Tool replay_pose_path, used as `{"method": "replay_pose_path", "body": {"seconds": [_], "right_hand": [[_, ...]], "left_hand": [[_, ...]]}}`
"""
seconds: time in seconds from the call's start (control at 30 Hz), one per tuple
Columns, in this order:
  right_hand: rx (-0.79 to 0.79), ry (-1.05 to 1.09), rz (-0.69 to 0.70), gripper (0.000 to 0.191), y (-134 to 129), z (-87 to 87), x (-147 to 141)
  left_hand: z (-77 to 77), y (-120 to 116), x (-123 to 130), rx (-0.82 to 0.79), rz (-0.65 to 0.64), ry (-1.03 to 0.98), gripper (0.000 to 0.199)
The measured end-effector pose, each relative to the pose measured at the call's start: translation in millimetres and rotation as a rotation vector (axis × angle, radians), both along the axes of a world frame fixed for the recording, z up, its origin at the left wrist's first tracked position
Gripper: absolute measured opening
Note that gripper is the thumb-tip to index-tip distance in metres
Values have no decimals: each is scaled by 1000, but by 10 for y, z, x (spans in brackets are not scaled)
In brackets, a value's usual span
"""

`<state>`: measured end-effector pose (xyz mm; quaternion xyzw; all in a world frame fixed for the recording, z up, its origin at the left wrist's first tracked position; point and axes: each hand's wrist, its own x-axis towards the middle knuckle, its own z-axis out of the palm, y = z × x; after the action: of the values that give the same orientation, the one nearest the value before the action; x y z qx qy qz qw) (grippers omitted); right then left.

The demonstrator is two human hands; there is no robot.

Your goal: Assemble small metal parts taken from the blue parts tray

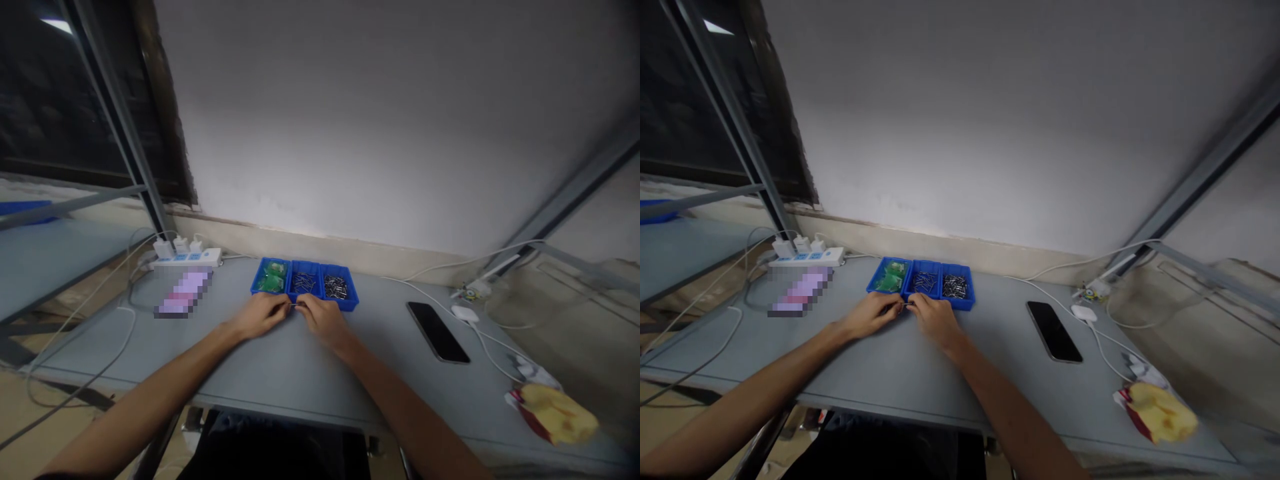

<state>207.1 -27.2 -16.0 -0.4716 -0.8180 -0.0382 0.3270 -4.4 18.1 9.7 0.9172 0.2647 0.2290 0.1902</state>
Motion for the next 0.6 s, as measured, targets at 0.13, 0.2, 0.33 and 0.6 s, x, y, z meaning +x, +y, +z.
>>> {"method": "replay_pose_path", "body": {"seconds": [0.13, 0.2, 0.33, 0.6], "right_hand": [[9, -12, -31, 34, -14, 27, -4], [6, 11, 4, 30, -18, 33, 1], [27, 5, -1, 27, -11, 27, -3], [37, -71, -6, 26, -22, 64, -1]], "left_hand": [[-8, -1, 3, 5, -14, 8, 20], [-16, 3, 4, 0, -4, 7, 20], [-26, 11, 3, 0, -5, 11, 20], [-35, 21, -4, 8, -10, 10, 21]]}}
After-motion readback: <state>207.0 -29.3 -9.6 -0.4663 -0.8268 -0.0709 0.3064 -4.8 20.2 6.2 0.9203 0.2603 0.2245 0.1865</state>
